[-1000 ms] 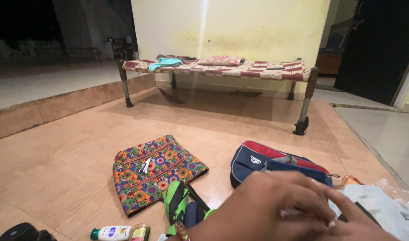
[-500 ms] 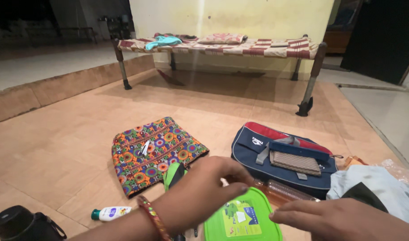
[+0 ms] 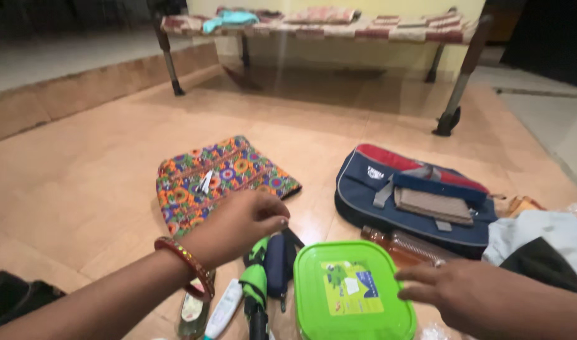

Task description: The person sits on the floor and unpacks a blue duffel bag, opening it and taking out items including clothes and a pouch. They then wrap a charging cable around a white charger, place the charger aside, and handle a pair of sunglasses.

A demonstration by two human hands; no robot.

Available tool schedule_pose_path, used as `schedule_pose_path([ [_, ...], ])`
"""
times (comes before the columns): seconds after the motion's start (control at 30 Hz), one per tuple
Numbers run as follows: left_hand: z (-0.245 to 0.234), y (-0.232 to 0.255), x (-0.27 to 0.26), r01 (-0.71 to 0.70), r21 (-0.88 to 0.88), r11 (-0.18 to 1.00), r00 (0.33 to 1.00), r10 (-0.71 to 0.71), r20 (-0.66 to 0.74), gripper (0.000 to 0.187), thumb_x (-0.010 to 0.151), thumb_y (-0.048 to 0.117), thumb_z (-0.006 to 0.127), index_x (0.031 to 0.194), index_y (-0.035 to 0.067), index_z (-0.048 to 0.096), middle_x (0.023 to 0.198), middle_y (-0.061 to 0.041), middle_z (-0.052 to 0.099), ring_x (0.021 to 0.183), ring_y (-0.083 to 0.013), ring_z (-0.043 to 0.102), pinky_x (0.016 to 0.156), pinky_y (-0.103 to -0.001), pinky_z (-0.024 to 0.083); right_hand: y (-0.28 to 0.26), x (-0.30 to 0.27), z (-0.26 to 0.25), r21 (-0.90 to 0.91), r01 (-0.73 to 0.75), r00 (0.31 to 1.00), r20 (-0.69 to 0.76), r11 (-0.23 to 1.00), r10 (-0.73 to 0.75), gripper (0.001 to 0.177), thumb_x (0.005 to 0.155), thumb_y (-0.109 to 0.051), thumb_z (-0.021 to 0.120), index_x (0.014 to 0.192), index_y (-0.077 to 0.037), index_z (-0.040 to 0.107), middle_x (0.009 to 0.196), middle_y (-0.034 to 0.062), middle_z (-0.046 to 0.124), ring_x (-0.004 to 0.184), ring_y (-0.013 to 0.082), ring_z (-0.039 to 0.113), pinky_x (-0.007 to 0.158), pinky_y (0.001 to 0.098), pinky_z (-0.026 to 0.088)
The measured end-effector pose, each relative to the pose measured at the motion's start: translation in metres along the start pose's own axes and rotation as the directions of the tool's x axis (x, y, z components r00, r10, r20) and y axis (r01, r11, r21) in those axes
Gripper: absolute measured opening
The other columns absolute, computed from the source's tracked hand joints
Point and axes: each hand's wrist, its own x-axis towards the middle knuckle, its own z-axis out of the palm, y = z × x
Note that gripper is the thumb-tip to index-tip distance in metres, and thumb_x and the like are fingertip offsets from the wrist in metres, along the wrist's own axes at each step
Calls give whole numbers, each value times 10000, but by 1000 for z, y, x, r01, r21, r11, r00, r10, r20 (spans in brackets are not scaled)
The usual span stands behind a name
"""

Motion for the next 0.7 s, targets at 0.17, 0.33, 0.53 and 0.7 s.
schedule_pose_path([
  [0.17,21,-54,-18,29,-72,997,1000,-29,7,234,867,227,716,1020,66,788,947,-67,809,883,-172,759,838,-332,582,9,39,45,147,97,953,-299,984,-50,508,843,-143,699,1349,-162,663,1460,84,589,1244,307,621,1013,420,480],
  [0.33,61,-108,-53,89,-84,993,994,-94,-61,246,840,228,743,999,44,783,949,-92,776,892,-207,731,825,-352,573,-26,68,81,286,72,967,-257,956,4,515,846,-172,717,1358,-179,667,1476,41,607,1243,296,619,1045,410,473],
  [0.53,118,-167,-134,271,212,939,939,-306,154,439,813,305,801,1179,89,692,1160,-119,695,1070,-265,676,937,-382,528,-94,107,96,409,-39,983,-150,912,109,658,745,-105,695,1385,-232,613,1436,-4,607,1210,267,641,1049,373,504],
  [0.7,176,-201,-212,203,543,815,724,-498,477,936,796,313,843,1548,202,297,1523,-91,416,1379,-314,469,1067,-500,453,-156,134,144,349,52,994,-107,936,-15,755,822,-152,711,1527,-349,525,1643,16,389,1255,345,595,1031,458,497],
])
